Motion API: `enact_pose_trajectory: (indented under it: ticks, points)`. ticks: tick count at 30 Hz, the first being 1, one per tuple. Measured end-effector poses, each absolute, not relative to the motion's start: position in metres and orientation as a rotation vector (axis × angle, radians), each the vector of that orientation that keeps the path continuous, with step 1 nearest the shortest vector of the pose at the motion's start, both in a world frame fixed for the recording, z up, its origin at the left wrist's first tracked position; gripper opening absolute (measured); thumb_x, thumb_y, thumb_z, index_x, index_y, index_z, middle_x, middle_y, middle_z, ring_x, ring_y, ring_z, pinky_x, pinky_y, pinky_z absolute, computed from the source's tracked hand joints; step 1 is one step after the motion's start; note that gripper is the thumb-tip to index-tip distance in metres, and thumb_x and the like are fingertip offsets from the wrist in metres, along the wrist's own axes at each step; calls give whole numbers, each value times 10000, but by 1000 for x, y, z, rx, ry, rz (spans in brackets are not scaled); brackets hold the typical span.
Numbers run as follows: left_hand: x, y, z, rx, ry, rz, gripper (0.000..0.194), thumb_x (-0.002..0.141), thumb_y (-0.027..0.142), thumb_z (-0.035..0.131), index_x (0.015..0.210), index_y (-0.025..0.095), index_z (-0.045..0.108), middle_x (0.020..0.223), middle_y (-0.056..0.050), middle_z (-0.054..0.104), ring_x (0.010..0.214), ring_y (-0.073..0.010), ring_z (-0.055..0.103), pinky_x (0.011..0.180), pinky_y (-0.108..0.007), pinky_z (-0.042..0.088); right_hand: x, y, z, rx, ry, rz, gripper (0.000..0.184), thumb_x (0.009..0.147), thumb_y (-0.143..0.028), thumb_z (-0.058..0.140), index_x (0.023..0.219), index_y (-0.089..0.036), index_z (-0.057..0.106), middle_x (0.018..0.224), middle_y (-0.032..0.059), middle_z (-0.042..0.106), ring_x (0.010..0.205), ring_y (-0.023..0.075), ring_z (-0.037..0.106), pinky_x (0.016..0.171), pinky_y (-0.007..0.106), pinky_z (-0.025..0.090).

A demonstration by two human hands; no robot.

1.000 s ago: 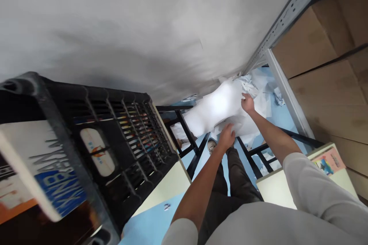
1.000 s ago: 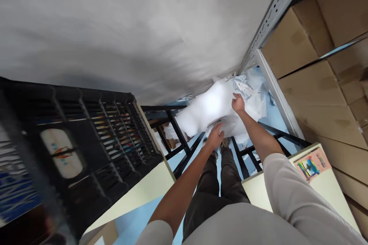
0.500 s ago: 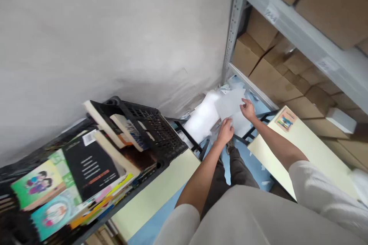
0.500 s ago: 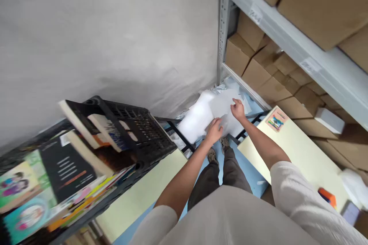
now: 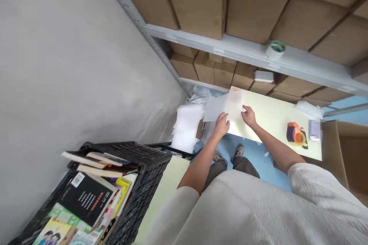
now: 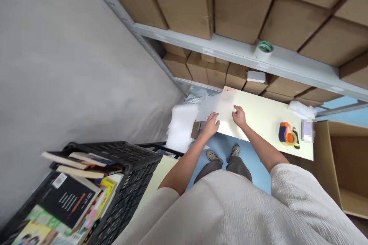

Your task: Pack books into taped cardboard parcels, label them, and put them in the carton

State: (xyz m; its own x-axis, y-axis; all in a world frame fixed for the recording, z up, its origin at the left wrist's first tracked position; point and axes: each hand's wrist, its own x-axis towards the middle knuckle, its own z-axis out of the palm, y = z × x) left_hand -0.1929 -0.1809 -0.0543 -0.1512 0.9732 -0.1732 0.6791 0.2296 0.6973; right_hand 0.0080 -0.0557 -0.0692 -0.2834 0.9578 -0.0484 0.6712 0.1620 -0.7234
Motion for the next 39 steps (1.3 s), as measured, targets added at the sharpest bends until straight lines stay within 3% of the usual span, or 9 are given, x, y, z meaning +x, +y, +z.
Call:
enact_pose_trajectory:
  ticks: [9, 18, 27, 32, 39]
  points:
    - [-82, -157, -64, 1703, 1816, 208, 542, 1027, 226, 538, 1565, 185, 589, 1733, -151, 453, 1599, -330, 429, 1316, -491, 402, 143, -96, -99, -1856, -1895, 965, 601, 918, -221, 528, 1493, -111, 662, 1496, 197, 633, 918, 243, 736, 1097, 453, 576]
    - [-43, -150, -76, 1716, 1818, -75, 587, 1013, 249, 530, 1597, 191, 551, 1749, -141, 438, 1616, -320, 404, 1322, -463, 370, 211, -106, -114, -1946, -1868, 1040, 609, 955, -240, 507, 1545, -155, 632, 1527, 179, 614, 948, 239, 729, 1049, 408, 586]
    - [-57, -151, -79, 1604, 1953, -254, 728, 984, 292, 539, 1687, 180, 387, 1831, -194, 247, 1676, -375, 284, 1323, -533, 325, 218, -121, -102, -2033, -2171, 829, 465, 1005, -234, 501, 1415, -152, 704, 1517, 194, 582, 1319, 356, 595, 1104, 454, 520]
    - [-69, -147, -89, 1573, 1907, -253, 818, 968, 316, 561, 1731, 216, 284, 1832, -199, 246, 1683, -388, 275, 1333, -579, 290, 194, -116, -95, -1862, -2338, 922, 468, 1004, -214, 528, 1441, -173, 687, 1496, 186, 607, 1319, 357, 581, 1121, 480, 506]
    - [-90, -140, -95, 1683, 1731, -222, 849, 972, 311, 580, 1748, 203, 253, 1858, -207, 125, 1721, -381, 165, 1364, -609, 193, 172, -123, -104, -2090, -2230, 964, 457, 987, -211, 563, 1425, -185, 689, 1449, 183, 619, 1273, 351, 593, 1098, 457, 513]
